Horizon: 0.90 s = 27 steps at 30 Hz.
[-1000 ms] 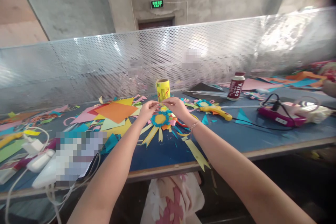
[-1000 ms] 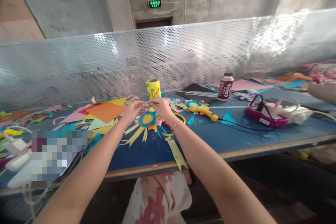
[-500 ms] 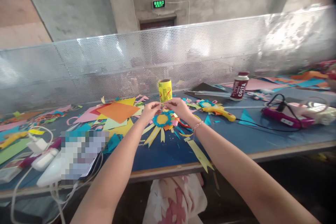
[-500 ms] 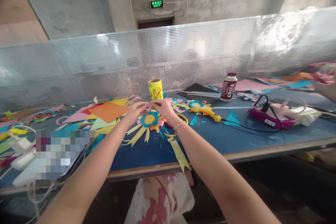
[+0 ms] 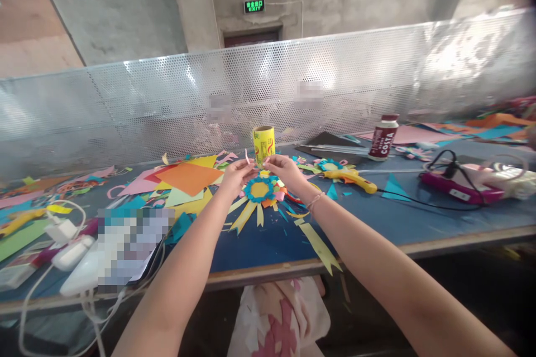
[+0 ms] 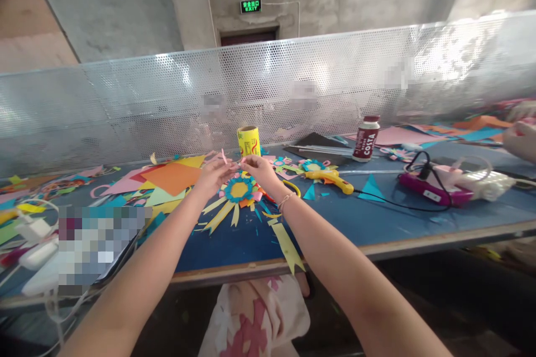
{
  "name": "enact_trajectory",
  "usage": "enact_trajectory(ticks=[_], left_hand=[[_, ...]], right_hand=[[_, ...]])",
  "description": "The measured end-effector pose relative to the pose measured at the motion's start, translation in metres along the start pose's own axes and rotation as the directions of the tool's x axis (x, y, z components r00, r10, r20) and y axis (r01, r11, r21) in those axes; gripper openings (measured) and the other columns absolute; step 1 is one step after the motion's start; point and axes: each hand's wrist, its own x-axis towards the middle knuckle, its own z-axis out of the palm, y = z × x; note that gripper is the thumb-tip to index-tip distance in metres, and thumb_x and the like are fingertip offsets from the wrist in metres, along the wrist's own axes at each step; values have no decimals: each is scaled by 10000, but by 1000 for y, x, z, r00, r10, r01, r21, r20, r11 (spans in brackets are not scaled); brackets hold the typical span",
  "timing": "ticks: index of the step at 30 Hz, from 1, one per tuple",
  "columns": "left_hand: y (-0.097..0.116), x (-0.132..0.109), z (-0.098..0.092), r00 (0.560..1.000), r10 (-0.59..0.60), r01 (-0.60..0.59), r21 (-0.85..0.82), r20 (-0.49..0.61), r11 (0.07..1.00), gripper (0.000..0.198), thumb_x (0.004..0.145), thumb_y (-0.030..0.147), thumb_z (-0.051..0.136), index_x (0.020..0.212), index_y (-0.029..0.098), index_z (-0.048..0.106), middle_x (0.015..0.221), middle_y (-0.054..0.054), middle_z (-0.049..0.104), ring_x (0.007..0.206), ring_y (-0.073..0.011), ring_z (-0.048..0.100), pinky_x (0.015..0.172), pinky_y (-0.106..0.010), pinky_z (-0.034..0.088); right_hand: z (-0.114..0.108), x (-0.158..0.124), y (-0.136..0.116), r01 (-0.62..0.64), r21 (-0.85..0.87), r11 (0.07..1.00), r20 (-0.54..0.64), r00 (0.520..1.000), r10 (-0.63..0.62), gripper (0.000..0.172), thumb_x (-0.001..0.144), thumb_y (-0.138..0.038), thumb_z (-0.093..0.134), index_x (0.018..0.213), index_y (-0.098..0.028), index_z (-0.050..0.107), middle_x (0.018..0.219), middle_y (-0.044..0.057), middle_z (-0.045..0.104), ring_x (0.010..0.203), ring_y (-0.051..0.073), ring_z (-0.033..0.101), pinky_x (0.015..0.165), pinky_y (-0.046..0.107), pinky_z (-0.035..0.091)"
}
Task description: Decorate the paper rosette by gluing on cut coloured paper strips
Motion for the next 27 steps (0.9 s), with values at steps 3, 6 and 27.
enact_trajectory(ticks=[3, 6, 27], left_hand=[[0, -2, 5, 1000, 25, -25, 3, -16, 1000, 291, 597, 219, 838, 825, 133, 679, 753, -48, 711, 676, -160, 677, 715, -308, 545], [1, -6, 11, 998, 65, -65, 20, -9, 998, 335, 573, 266, 850, 838, 150, 682, 763, -44, 712, 693, -168, 675, 697, -305, 535], [9, -13, 10, 986, -56, 68, -72, 158, 995, 192, 663, 253, 796, 745, 150, 656, 688, 14, 635, 563, -80, 588, 583, -226, 493]], right_hand=[[2, -1, -1, 14, 2, 1000, 11, 1000, -14, 253, 717, -436, 638, 754, -197, 566, 768, 4, 619, 749, 132, 584, 693, 279, 472], [2, -1, -3, 6, 16, 1000, 11, 1000, -6, 261, 737, -448, 627, 757, -199, 548, 775, 10, 616, 745, 131, 585, 664, 269, 461], [4, -8, -19, -84, 240, 967, 73, 995, 68, 416, 655, -531, 730, 832, -210, 532, 713, -35, 589, 562, 78, 556, 540, 217, 440]])
